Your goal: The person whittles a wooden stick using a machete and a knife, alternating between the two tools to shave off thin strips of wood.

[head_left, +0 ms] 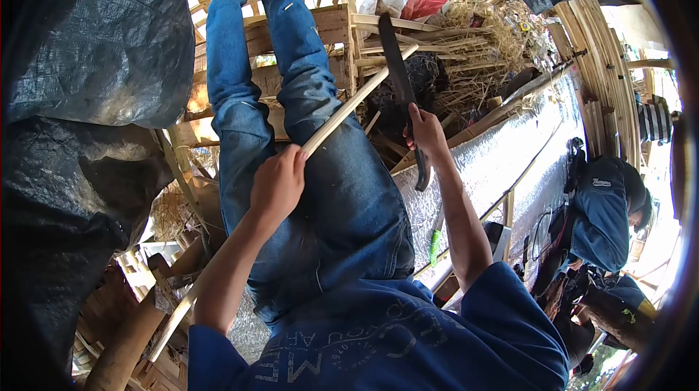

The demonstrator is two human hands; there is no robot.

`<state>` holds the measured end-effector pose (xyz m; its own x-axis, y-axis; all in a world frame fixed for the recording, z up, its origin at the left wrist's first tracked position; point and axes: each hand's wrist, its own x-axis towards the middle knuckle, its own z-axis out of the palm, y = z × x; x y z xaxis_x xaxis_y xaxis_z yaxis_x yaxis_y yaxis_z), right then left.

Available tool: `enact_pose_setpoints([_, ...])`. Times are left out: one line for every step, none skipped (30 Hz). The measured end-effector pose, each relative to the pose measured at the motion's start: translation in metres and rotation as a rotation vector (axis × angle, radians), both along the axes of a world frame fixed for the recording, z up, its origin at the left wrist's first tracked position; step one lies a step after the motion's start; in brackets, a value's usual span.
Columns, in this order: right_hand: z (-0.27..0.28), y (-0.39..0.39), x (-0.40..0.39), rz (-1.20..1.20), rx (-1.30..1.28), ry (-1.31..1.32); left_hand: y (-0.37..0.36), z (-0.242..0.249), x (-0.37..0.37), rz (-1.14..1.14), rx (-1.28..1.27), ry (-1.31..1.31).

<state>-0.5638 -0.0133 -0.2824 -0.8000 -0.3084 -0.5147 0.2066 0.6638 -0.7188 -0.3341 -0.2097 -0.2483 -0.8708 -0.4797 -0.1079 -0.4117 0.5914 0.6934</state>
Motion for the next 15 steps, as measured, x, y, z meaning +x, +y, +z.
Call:
enact_pose_setpoints([-0.001, -0.001, 0.000, 0.000, 0.000, 0.006, 0.002, -0.004, -0.009, 0.000, 0.000, 0.006])
enact_pose_setpoints([-0.001, -0.003, 0.003, -0.005, -0.007, 0.001, 0.005, -0.005, -0.017, 0.013, -0.015, -0.029])
enact_pose_setpoints([-0.001, -0.003, 0.007, -0.007, -0.011, -0.006, 0.007, -0.005, -0.025, 0.029, -0.027, -0.067])
enact_pose_setpoints([0.001, -0.001, 0.014, 0.031, -0.006, -0.047, 0.008, -0.004, -0.032, 0.041, -0.014, -0.128])
enact_pose_setpoints([0.006, -0.002, 0.025, 0.038, -0.002, -0.048, 0.007, -0.004, -0.034, 0.048, -0.009, -0.129])
enact_pose_setpoints([0.011, -0.004, 0.037, 0.136, 0.052, -0.071, 0.006, -0.003, -0.037, 0.020, -0.010, -0.170])
enact_pose_setpoints([0.015, -0.008, 0.047, 0.231, 0.104, -0.095, 0.005, -0.003, -0.038, -0.009, -0.011, -0.211])
enact_pose_setpoints([0.016, -0.013, 0.053, 0.272, 0.109, -0.032, 0.005, -0.004, -0.036, -0.007, -0.009, -0.214])
enact_pose_setpoints([0.015, -0.015, 0.050, 0.273, 0.109, -0.037, 0.005, -0.006, -0.032, -0.002, 0.009, -0.181])
enact_pose_setpoints([0.014, -0.021, 0.041, 0.248, 0.122, 0.024, 0.004, -0.006, -0.029, 0.000, 0.026, -0.149])
enact_pose_setpoints([0.013, -0.028, 0.030, 0.223, 0.131, 0.091, 0.004, -0.004, -0.027, -0.002, 0.020, -0.149])
enact_pose_setpoints([0.008, -0.032, 0.017, 0.152, 0.118, 0.118, 0.005, -0.002, -0.027, 0.006, 0.018, -0.161])
enact_pose_setpoints([-0.001, -0.034, 0.001, 0.150, 0.115, 0.121, 0.006, -0.001, -0.026, 0.014, 0.017, -0.172])
enact_pose_setpoints([-0.013, -0.034, -0.017, 0.113, 0.130, 0.140, 0.007, -0.001, -0.025, 0.014, 0.015, -0.168])
enact_pose_setpoints([-0.018, -0.036, -0.029, 0.076, 0.146, 0.163, 0.008, -0.001, -0.026, 0.020, 0.015, -0.179])
